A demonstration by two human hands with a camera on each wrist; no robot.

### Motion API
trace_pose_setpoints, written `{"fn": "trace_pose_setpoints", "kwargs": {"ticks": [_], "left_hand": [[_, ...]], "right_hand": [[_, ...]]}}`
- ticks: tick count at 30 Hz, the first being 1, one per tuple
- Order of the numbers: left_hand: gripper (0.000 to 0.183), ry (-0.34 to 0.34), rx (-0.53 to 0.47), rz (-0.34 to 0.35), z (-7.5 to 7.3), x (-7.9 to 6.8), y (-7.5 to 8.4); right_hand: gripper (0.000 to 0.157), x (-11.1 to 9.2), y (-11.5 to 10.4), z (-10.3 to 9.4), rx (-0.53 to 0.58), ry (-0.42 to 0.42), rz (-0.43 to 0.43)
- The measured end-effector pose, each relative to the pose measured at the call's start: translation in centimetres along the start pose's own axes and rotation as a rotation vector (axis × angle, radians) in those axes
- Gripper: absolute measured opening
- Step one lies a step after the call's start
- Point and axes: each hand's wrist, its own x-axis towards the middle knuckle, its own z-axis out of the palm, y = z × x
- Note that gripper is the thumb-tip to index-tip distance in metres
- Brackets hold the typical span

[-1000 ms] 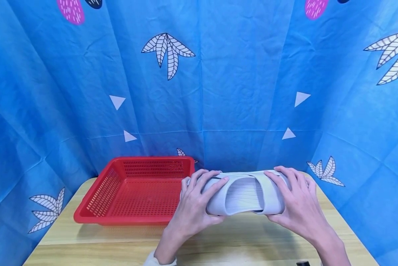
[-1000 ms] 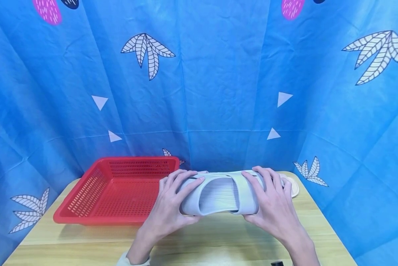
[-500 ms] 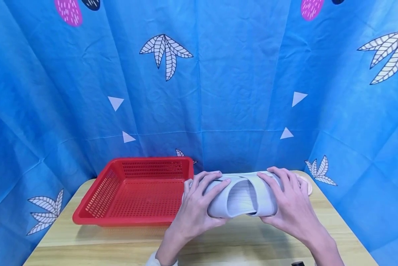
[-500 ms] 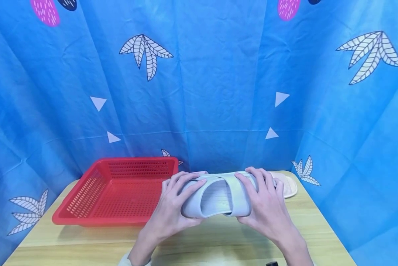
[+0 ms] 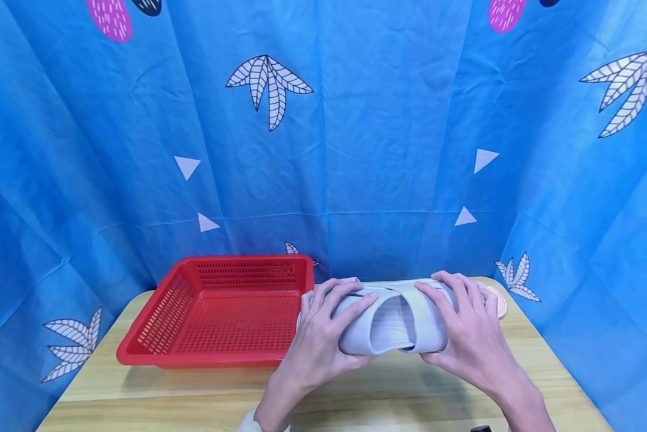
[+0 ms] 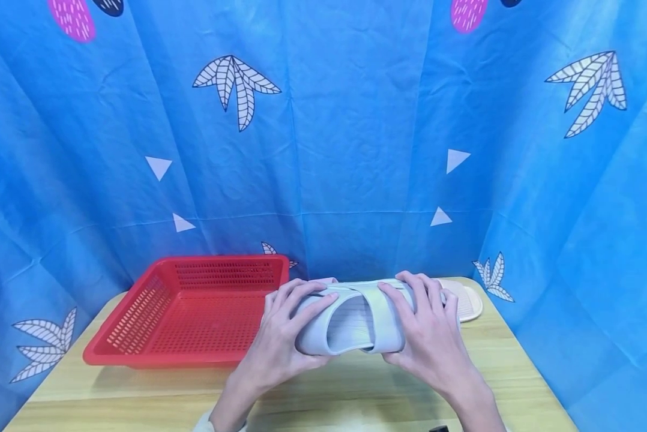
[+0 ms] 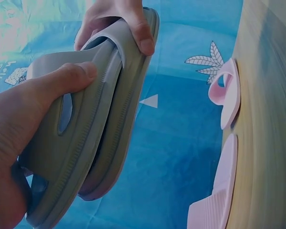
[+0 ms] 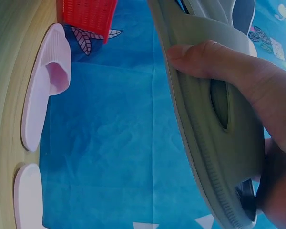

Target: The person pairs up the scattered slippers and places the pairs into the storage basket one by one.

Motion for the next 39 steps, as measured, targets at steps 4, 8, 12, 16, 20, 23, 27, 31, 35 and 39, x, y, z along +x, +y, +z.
{"fn": "trace_pose_setpoints", "kwargs": {"ticks": [4,8,12,16,20,23,27,31,35,39], "left_hand": [[0.090,0.011,-0.004,0.014,-0.2,0.0,0.0],[0.088,0.022,-0.013,0.030,-0.4,0.0,0.0],[0.087,0.034,-0.016,0.049,-0.7,0.0,0.1],[0.084,0.049,-0.020,0.070,-0.8,0.2,0.1],[0.081,0.063,-0.026,0.091,-0.7,0.4,0.0],[0.081,0.056,-0.024,0.087,-0.6,0.3,0.0],[0.082,0.041,-0.009,0.084,-0.4,0.3,-0.1],[0.085,0.028,0.022,0.076,-0.2,0.1,-0.3],[0.088,-0.001,0.041,0.060,0.0,-0.1,-0.3],[0.088,-0.027,0.047,0.055,0.3,-0.1,-0.3]], "right_hand": [[0.109,0.1,-0.2,0.1,0.008,0.012,0.000],[0.108,0.3,-0.4,0.1,0.026,0.011,-0.006],[0.106,0.5,-0.8,0.2,0.047,0.020,-0.019],[0.105,0.6,-1.0,0.4,0.057,0.018,-0.027],[0.107,0.7,-1.3,0.6,0.059,-0.005,-0.024],[0.108,0.7,-1.4,0.7,0.050,-0.007,-0.020],[0.107,0.7,-1.2,0.8,0.034,0.003,-0.029],[0.109,0.7,-1.0,0.8,0.016,-0.008,-0.046],[0.112,0.4,-0.7,0.7,0.004,-0.027,-0.053],[0.113,0.1,-0.4,0.7,0.012,-0.031,-0.054]]}}
